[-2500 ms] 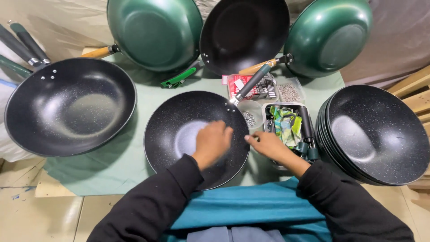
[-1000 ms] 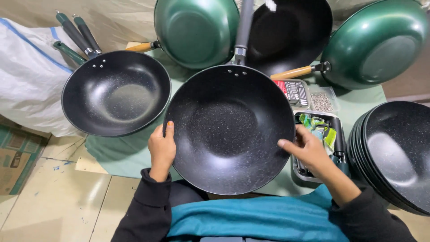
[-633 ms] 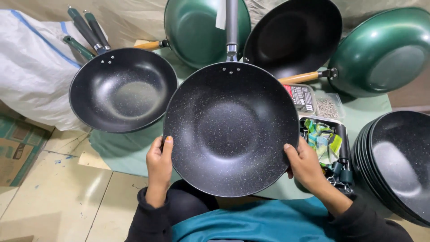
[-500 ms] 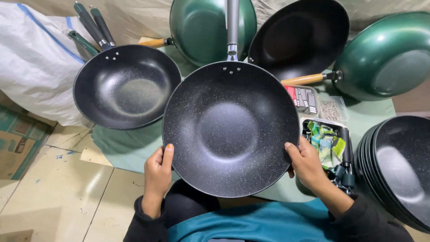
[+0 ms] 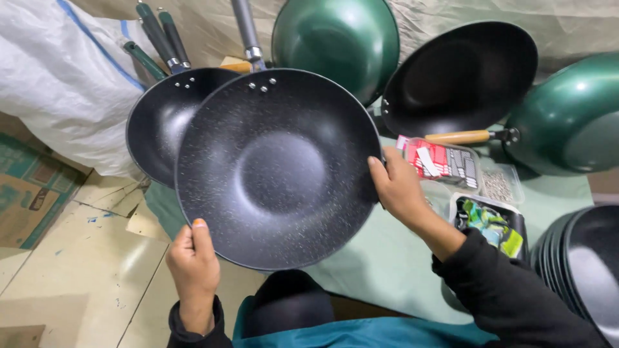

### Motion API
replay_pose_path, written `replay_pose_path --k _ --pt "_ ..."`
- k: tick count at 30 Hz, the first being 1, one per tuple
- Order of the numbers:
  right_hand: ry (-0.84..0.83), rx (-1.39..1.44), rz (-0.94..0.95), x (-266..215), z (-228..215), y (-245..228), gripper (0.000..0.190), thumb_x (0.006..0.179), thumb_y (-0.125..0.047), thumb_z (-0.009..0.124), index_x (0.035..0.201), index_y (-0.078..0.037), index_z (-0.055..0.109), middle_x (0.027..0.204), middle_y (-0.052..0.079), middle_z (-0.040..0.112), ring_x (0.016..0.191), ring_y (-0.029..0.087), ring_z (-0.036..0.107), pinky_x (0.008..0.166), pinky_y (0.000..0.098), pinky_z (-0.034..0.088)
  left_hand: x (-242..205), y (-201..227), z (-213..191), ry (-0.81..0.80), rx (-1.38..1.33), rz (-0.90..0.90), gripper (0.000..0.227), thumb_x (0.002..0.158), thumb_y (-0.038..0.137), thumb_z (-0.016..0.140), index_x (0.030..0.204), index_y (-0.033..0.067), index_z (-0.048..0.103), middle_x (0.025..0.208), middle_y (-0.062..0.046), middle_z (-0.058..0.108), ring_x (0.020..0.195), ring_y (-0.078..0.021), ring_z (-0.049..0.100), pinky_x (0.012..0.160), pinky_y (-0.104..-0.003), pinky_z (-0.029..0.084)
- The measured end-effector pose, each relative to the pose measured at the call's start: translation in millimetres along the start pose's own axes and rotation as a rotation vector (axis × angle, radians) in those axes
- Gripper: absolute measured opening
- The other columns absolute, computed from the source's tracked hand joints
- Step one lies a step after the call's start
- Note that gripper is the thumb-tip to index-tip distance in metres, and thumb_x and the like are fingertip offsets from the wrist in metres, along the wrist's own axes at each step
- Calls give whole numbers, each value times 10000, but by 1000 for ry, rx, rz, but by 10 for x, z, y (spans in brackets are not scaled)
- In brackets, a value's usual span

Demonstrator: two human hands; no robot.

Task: Attaching handles to various woks using screws and a screwdriver, followed by wiping them clean.

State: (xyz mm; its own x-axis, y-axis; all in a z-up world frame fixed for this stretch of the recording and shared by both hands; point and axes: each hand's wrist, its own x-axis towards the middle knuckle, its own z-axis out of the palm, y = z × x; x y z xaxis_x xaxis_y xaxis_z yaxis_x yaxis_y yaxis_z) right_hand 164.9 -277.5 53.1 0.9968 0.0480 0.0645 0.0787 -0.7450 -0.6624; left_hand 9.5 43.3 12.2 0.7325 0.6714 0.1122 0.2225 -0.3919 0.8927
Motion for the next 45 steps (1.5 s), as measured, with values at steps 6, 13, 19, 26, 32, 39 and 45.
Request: replay_pose_path --k 6,13,19,26,32,39,45 --pt "-36 123 -34 697 371 -628 227 964 -323 520 1071 -137 593 763 59 664 722 217 651 700 381 493 437 66 -97 132 -5 9 519 1093 243 472 648 93 251 561 -3 253 569 -159 243 549 -382 235" --pt "-74 196 -227 1543 1089 -633 262 1022 -276 564 1203 -98 627 760 171 731 751 332 731 661 450 565 1046 -493 35 292 95 127 506 1135 168 519 651 38 443 545 -133 460 557 -283 411 642 -383 450" --pt "-127 213 -212 1870 1547 -613 259 1045 -256 554 1216 -76 628 792 129 753 699 230 736 607 361 588 1301 -655 145 357 152 101 500 1135 172 521 657 32 467 548 -117 471 549 -292 441 638 -406 455" --pt "-172 221 -162 2026 1934 -409 327 1038 -256 559 1270 -32 616 862 202 754 789 308 748 661 413 599 1395 -820 317 394 212 6 487 1110 233 525 671 25 504 595 -160 521 603 -395 537 678 -458 496" --pt "-163 191 -148 2023 2056 -372 349 1028 -274 573 1274 -32 627 882 203 761 830 324 757 696 431 608 1416 -841 367 398 241 -7 487 1113 240 524 681 16 512 617 -177 546 627 -415 566 693 -473 506" --pt "-94 112 -199 1989 2109 -413 344 1023 -257 581 1252 -15 667 956 237 760 920 374 756 751 446 624 1473 -943 374 412 325 35 516 1121 228 555 638 58 487 554 -108 505 559 -348 540 644 -405 496" --pt "-62 53 -229 1991 2123 -437 353 1028 -235 579 1274 4 664 1019 254 753 975 399 742 798 463 620 1520 -1069 425 423 350 25 538 1102 236 590 602 76 476 516 -80 497 530 -338 520 620 -401 491"
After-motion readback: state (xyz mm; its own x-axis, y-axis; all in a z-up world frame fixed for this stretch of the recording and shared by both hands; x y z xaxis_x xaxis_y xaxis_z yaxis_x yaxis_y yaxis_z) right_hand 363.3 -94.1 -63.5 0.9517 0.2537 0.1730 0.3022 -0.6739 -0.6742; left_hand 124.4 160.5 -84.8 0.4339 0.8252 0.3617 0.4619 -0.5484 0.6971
